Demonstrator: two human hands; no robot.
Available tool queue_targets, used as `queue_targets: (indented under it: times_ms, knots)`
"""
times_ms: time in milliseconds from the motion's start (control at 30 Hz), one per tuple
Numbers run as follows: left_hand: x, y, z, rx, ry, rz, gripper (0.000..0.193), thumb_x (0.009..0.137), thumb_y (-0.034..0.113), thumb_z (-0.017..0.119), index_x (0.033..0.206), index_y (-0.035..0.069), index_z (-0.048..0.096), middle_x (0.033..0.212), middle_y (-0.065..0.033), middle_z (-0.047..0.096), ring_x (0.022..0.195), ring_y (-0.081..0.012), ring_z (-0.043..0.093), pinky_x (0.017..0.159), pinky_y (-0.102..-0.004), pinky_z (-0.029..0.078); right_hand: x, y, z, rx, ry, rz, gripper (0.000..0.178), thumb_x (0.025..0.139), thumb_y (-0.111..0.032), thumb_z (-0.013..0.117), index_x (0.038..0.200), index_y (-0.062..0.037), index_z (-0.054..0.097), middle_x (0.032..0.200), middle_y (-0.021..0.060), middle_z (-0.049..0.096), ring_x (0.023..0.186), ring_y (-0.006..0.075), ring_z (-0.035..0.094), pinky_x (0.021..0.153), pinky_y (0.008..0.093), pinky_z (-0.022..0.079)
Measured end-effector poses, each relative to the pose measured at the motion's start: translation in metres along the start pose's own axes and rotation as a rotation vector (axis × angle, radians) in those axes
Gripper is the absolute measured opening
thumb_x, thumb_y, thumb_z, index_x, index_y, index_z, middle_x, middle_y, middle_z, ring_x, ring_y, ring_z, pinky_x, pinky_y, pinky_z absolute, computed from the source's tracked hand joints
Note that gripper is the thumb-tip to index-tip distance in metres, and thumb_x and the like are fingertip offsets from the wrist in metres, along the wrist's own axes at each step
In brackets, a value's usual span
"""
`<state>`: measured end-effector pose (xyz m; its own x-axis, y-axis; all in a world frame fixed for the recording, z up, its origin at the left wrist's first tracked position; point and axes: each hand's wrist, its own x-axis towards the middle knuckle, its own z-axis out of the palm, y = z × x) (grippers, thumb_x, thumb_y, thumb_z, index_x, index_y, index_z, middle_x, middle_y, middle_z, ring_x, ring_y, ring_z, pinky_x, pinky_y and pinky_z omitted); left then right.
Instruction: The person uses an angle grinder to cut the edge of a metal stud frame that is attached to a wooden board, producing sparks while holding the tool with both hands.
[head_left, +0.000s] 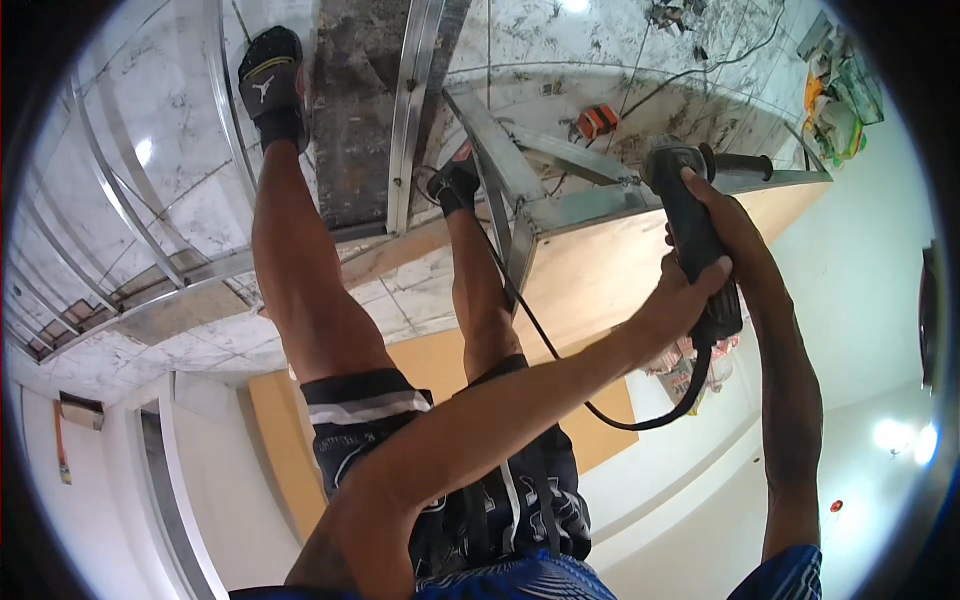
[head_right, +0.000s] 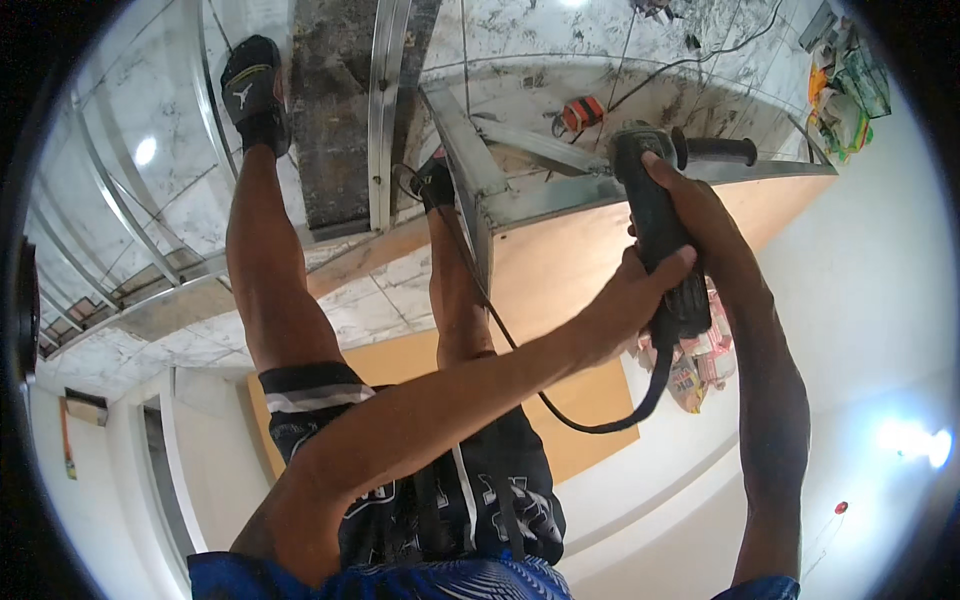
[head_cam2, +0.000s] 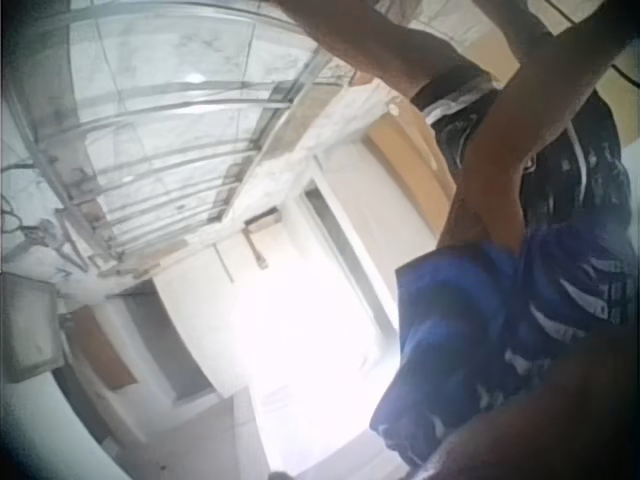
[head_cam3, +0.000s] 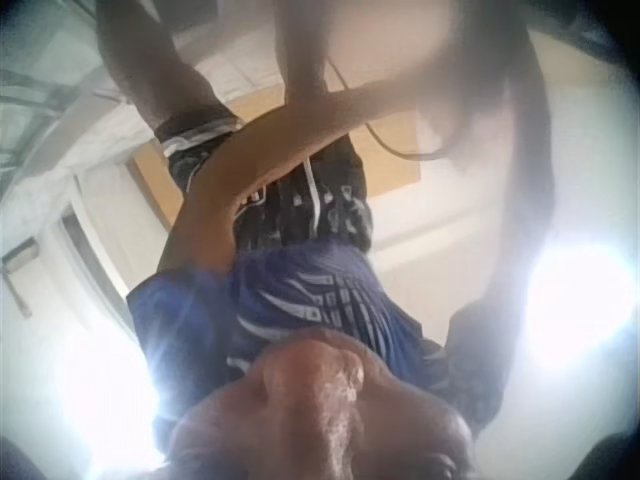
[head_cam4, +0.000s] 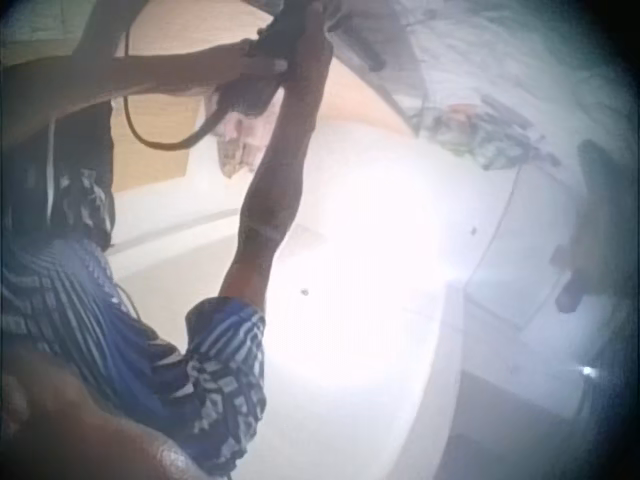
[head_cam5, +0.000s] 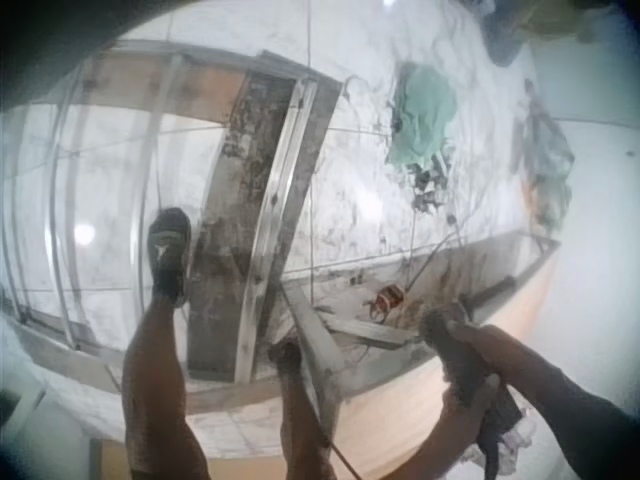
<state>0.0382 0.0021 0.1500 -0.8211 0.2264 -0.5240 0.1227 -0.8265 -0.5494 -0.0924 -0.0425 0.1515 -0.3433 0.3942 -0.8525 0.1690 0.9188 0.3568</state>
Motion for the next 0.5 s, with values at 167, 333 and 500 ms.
queue_targets:
  times_ms: [167, 333, 500]
  knots:
    - [-0.012, 0.011, -0.001, 0.022, -0.078, -0.058, 0.058, 0.096, 0.041, 0.060, 0.128, 0.000, 0.034, 0.103, -0.0045, 0.054, 0.089, -0.0105, 0.060, 0.078, -0.0300, 0.057, -0.001, -0.003, -0.001, -0.013, -0.015, -0.015, 0.060, 0.087, -0.059, 0.062, 0.092, 0.0007, 0.063, 0.074, 0.0117, 0.065, 0.063, 0.0181, 0.065, 0.058, 0.0311, 0.052]
    - [-0.014, 0.002, 0.003, -0.037, 0.001, -0.064, 0.060, 0.095, 0.044, 0.061, 0.127, 0.001, 0.034, 0.100, -0.0043, 0.055, 0.088, -0.0100, 0.060, 0.074, -0.0293, 0.057, 0.006, 0.009, 0.001, 0.001, -0.043, 0.051, 0.061, 0.086, -0.059, 0.063, 0.093, 0.0009, 0.062, 0.074, 0.0115, 0.064, 0.063, 0.0188, 0.065, 0.058, 0.0312, 0.053]
    - [-0.012, -0.003, -0.004, -0.018, 0.028, -0.047, 0.059, 0.095, 0.044, 0.061, 0.123, -0.002, 0.036, 0.098, -0.0059, 0.057, 0.083, -0.0106, 0.061, 0.071, -0.0292, 0.056, 0.008, 0.008, 0.010, 0.002, -0.063, 0.052, 0.060, 0.087, -0.060, 0.062, 0.094, 0.0002, 0.061, 0.074, 0.0110, 0.064, 0.063, 0.0186, 0.064, 0.057, 0.0312, 0.053]
